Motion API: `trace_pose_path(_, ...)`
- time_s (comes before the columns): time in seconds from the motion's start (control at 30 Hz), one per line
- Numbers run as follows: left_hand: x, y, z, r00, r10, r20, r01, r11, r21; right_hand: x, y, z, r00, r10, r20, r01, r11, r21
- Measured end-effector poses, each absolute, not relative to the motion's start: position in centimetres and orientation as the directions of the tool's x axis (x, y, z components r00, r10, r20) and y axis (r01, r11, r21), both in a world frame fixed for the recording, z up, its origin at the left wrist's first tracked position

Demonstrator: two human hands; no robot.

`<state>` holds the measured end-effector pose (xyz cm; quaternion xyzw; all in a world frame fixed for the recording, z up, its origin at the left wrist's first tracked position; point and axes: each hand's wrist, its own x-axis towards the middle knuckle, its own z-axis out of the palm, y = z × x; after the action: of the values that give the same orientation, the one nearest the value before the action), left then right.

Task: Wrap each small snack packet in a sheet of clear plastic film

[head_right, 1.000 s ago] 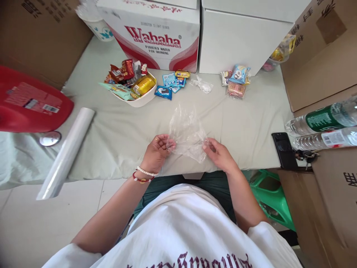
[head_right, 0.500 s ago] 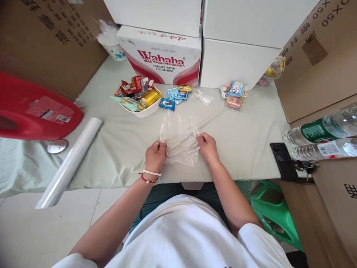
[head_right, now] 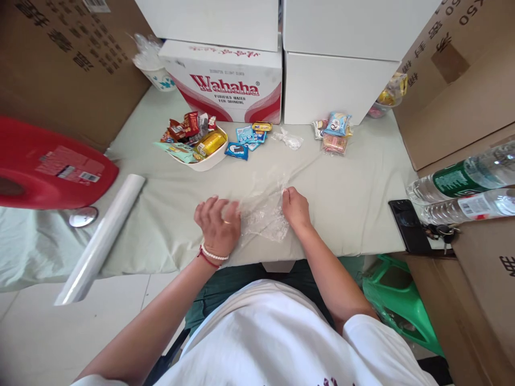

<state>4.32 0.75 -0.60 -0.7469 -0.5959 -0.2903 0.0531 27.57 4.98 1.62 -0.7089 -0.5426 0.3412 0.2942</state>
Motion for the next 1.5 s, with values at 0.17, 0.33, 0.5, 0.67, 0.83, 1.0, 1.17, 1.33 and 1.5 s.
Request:
trace_pose_path(0.17, 3.8, 1.4, -1.3, 0.591, 0.732, 0.339, 0.716, -0.67, 0.198, 27.8, 4.9, 2.4, 0.144, 0.969, -0.203, 0.501, -0.248, -0.829)
trace_pose_path(0.33, 3.8, 2.1, -1.0, 0.503, 0.853, 0.141, 0.792, -0.52, 0.321, 27.9, 4.2, 2.1, 0.153, 0.961, -0.23, 0.339, -0.27, -0.901)
trace_pose_path(0.5, 4.5, 1.9, -0.4, 0.452, 0.888, 0.08, 0.832, -0.453, 0.319, 28.4, 3.9, 2.3, 0.313, 0.861, -0.402, -0.075, -0.4, -0.914)
trace_pose_path(0.67, 4.5, 1.8, -0.2, 0.486, 0.87, 0.083, 0.836, -0.49, 0.246, 29.7, 3.7, 2.3, 0.271, 0.898, -0.347, 0.105, -0.385, -0.917)
trace_pose_path(0.83, 3.9, 2.1, -0.2, 0.475, 0.878, 0.059, 0.842, -0.473, 0.26, 33.4, 2.7, 1.5, 0.37, 0.9, -0.232, 0.271, -0.344, -0.899)
trace_pose_path(1.0, 3.9, 2.1, -0.2, 0.483, 0.875, 0.044, 0.842, -0.477, 0.253, 38.5, 0.9, 1.7, 0.461, 0.854, -0.241, 0.398, -0.441, -0.805)
trace_pose_path(1.17, 3.9, 2.0, -0.2, 0.497, 0.867, 0.037, 0.83, -0.487, 0.272, 38.7, 4.4, 4.6, 0.451, 0.876, 0.171, 0.751, -0.268, -0.604)
trace_pose_path(1.33, 3.7, 2.1, -0.3, 0.494, 0.868, 0.046, 0.817, -0.481, 0.318, 30.1, 13.7, 6.5, -0.018, 0.997, 0.081, 0.851, 0.058, -0.522)
trace_pose_path(1.5, 3.5, 2.1, -0.3, 0.493, 0.868, 0.065, 0.803, -0.482, 0.349, 21.8, 23.4, 5.7, -0.317, 0.947, 0.052, 0.946, 0.319, -0.051)
